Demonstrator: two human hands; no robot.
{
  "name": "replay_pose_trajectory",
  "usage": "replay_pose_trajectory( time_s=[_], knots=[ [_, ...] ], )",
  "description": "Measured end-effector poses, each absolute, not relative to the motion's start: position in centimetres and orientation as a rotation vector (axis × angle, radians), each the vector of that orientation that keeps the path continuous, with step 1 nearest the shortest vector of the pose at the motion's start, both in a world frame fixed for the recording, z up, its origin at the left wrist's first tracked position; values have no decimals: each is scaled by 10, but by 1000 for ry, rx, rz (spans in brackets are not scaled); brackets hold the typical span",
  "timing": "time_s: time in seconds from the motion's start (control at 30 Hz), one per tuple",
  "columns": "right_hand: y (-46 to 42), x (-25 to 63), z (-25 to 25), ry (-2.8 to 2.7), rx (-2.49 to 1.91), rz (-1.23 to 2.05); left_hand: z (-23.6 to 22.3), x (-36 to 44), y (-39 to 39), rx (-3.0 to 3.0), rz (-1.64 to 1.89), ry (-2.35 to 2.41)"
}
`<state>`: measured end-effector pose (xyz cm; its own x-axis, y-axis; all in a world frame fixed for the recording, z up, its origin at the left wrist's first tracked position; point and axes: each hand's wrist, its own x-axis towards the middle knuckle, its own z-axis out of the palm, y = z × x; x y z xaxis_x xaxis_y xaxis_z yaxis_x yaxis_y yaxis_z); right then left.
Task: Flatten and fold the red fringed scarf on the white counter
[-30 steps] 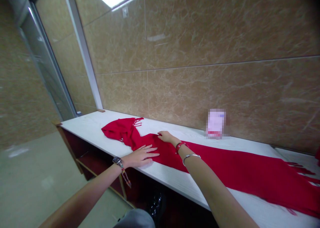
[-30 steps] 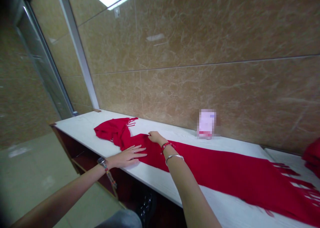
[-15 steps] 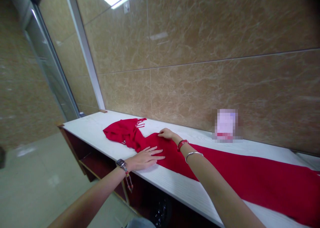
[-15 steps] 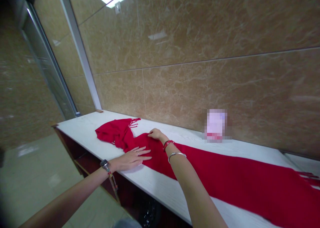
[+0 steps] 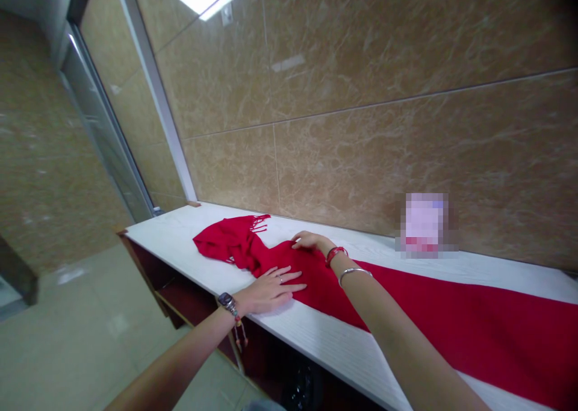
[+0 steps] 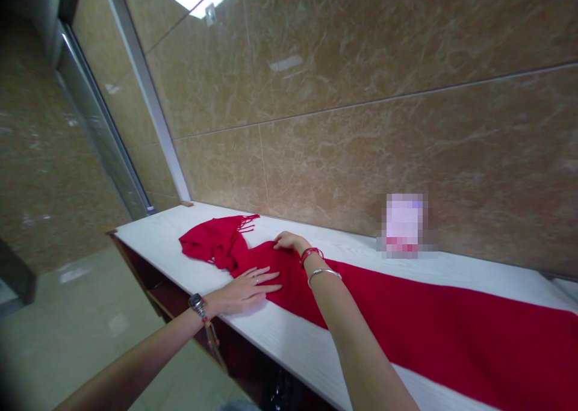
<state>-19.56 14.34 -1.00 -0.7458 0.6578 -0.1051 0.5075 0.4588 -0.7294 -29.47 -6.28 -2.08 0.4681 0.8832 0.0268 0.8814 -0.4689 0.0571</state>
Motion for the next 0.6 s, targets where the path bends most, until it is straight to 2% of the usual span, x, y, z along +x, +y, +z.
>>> replay_pose_trajectory(
  time_s=[0.33,0.6],
  knots=[
    [150,-195,8,-2559,-973,1261,-19,-292,-64,2657,97,1616],
    [150,-212,13,-2623,-936,976,-21,-294,-63,2669,98,1622]
  ],
)
